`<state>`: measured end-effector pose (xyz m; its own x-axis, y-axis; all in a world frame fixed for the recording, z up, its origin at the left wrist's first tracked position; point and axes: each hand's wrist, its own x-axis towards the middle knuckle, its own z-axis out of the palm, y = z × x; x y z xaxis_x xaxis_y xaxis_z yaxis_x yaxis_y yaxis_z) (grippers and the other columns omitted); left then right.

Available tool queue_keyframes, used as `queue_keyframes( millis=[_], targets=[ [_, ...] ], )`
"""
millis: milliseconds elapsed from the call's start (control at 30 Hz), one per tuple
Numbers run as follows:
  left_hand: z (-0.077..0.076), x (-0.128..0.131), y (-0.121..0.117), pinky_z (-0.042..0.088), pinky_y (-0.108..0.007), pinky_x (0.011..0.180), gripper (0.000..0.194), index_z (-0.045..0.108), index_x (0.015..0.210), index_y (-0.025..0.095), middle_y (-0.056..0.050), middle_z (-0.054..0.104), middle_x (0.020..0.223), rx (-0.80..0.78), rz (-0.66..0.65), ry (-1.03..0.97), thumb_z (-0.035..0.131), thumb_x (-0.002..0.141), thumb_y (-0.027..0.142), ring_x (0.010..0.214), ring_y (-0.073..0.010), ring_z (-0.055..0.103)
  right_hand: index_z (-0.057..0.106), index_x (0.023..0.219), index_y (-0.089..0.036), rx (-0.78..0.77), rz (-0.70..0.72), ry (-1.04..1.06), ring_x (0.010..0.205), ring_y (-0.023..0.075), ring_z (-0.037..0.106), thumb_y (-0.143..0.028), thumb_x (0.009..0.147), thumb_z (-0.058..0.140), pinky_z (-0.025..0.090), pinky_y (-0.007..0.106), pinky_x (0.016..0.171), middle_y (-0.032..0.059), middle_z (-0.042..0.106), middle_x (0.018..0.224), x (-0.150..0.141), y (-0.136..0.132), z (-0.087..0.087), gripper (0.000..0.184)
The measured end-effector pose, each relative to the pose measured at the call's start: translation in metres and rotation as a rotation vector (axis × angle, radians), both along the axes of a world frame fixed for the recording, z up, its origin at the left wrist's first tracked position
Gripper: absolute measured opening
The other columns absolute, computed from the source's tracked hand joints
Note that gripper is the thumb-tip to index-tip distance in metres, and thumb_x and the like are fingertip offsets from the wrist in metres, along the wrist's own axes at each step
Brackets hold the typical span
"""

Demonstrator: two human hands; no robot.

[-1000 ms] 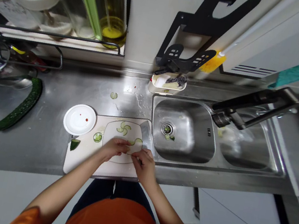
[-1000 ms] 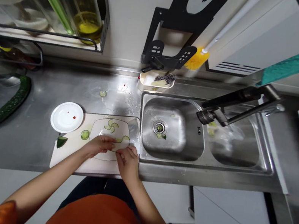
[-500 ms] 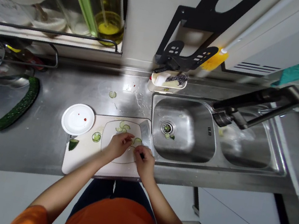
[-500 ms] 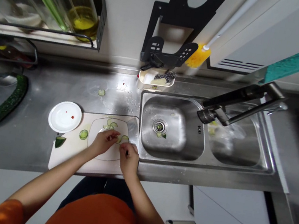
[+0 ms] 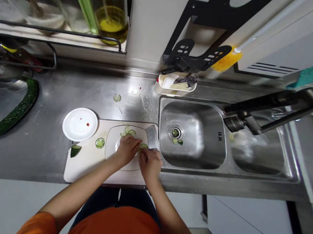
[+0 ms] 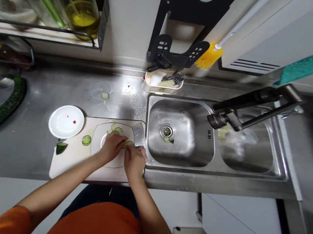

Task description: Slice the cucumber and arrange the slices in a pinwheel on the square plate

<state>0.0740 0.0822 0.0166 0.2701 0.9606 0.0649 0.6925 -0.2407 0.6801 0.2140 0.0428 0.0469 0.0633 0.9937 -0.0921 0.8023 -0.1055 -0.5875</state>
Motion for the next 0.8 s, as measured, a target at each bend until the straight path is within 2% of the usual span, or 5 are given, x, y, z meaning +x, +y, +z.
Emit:
queue_keyframes(
  millis=[133, 300, 467, 600, 800],
  targets=[
    [0.010, 0.000, -0.002, 0.046, -0.037, 0.083, 0.020, 0.066, 0.101, 0.018, -0.006, 0.068, 0.091, -0.120, 0.070, -0.143, 0.054, 0.085, 0.018, 0.088, -0.0200, 0.058, 0.069, 0.092, -0.022, 0.111, 0.076, -0.050, 0.090, 0.0216, 0.051, -0.020, 0.087, 0.053, 0.032, 0.031, 0.075, 0.0028, 0.068, 0.079, 0.001, -0.002, 0.000, 0.017],
    [0.024, -0.001, -0.003, 0.052, -0.028, 0.074, 0.026, 0.064, 0.102, 0.020, -0.002, 0.067, 0.084, -0.571, 0.382, -0.544, 0.063, 0.077, 0.020, 0.076, -0.0133, 0.063, 0.066, 0.108, -0.021, 0.227, 0.147, -0.149, 0.096, 0.0231, 0.052, -0.027, 0.092, 0.049, 0.031, 0.035, 0.079, 0.0050, 0.070, 0.085, 0.005, -0.005, 0.005, 0.024],
    [0.026, -0.005, 0.003, 0.052, -0.028, 0.074, 0.038, 0.066, 0.093, 0.015, -0.002, 0.066, 0.077, -0.866, 0.492, -0.876, 0.078, 0.058, 0.020, 0.073, -0.0124, 0.062, 0.070, 0.097, -0.025, 0.189, 0.172, -0.096, 0.097, 0.0236, 0.052, -0.027, 0.091, 0.049, 0.032, 0.036, 0.080, 0.0048, 0.070, 0.085, 0.007, -0.002, 0.011, 0.023],
    [0.033, -0.007, 0.006, 0.050, -0.027, 0.072, 0.036, 0.070, 0.083, 0.014, -0.002, 0.067, 0.075, -0.962, 0.506, -0.856, 0.083, 0.050, 0.021, 0.070, -0.0125, 0.060, 0.071, 0.096, -0.024, 0.172, 0.149, -0.054, 0.097, 0.0242, 0.051, -0.027, 0.091, 0.048, 0.033, 0.036, 0.079, 0.0048, 0.069, 0.083, 0.008, -0.001, 0.012, 0.024],
    [0.042, -0.009, 0.007, 0.047, -0.024, 0.061, 0.025, 0.072, 0.077, 0.015, -0.001, 0.066, 0.067, -1.008, 0.443, -0.729, 0.080, 0.056, 0.025, 0.061, -0.0110, 0.056, 0.071, 0.094, -0.023, 0.185, 0.150, -0.001, 0.094, 0.0236, 0.051, -0.026, 0.090, 0.049, 0.036, 0.036, 0.081, 0.0044, 0.069, 0.082, 0.010, -0.002, 0.012, 0.022]
  ],
)
